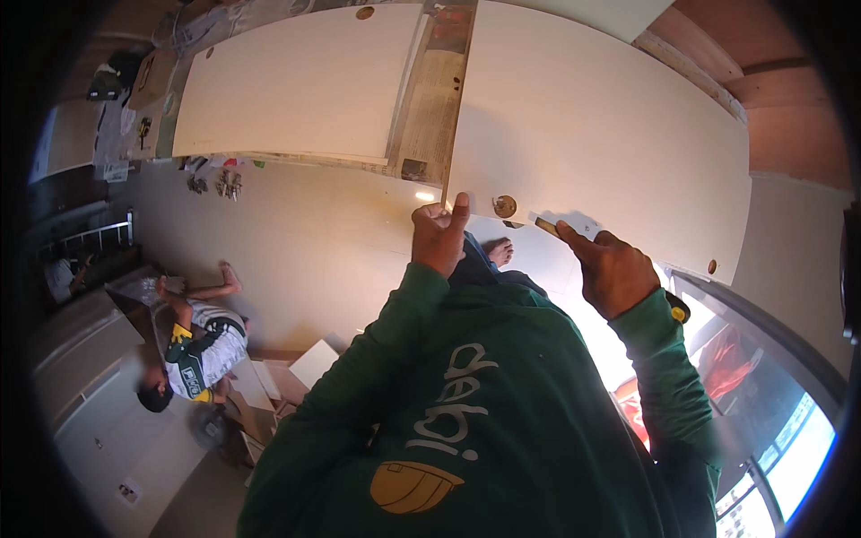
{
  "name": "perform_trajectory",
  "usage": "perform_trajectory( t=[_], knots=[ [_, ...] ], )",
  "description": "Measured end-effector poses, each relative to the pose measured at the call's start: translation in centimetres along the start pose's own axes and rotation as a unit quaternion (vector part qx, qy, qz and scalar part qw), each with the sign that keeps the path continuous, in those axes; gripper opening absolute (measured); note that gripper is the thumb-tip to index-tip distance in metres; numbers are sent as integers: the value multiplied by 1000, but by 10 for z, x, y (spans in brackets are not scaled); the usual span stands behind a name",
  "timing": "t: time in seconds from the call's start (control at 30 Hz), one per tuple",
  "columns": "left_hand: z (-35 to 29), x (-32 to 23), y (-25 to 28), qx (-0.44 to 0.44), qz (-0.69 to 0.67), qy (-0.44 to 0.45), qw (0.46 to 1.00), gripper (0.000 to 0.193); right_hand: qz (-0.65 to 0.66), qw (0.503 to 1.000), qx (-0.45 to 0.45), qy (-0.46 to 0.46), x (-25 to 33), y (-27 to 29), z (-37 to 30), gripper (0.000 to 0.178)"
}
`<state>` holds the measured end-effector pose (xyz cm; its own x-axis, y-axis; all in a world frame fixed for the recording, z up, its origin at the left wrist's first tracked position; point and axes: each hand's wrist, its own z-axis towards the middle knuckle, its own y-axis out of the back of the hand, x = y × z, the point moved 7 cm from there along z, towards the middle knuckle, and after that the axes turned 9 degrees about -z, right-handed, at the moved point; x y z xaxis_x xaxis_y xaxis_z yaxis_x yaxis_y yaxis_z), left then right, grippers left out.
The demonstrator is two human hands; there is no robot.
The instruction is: The person uses a screwdriver to tighten screws into pre-drilled holes on white cabinet panels. They repeatedly position the panels, align them, and secure them with the tool. Another person is visible in the background working on similar panels.
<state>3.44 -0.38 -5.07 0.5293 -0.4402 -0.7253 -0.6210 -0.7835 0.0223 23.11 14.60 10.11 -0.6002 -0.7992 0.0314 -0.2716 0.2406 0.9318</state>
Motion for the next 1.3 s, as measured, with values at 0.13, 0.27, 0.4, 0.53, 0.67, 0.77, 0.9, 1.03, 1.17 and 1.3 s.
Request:
perform_trajectory(
  t=[0.13,0.27,0.4,0.53,0.67,0.77,0.9,1.03,1.17,1.3],
  knots=[
    [12,23,0,-24,-105,7,994,98,-120,988,20,97,24,13,40,53],
    [14,25,-21,28,-96,26,995,87,-196,965,71,160,37,16,64,51],
    [10,26,-34,48,-216,46,974,72,-273,931,104,218,46,13,77,46],
    [24,39,-31,4,-146,-9,989,64,-309,915,79,246,57,20,82,37],
    [3,27,-26,-95,-208,-38,973,56,-307,901,95,293,78,24,90,27],
    [-2,28,-29,-144,-243,-64,957,50,-341,872,102,336,75,16,91,34],
    [2,30,-30,-157,-208,-117,958,48,-293,851,27,434,58,28,96,36],
    [7,35,-31,-178,-225,-148,947,53,-424,796,35,430,69,32,93,41],
    [9,40,-38,-195,-278,-189,921,57,-463,739,-34,488,71,25,90,47],
    [8,39,-41,-211,-255,-181,926,55,-468,725,-62,501,71,18,98,42]
  ],
)
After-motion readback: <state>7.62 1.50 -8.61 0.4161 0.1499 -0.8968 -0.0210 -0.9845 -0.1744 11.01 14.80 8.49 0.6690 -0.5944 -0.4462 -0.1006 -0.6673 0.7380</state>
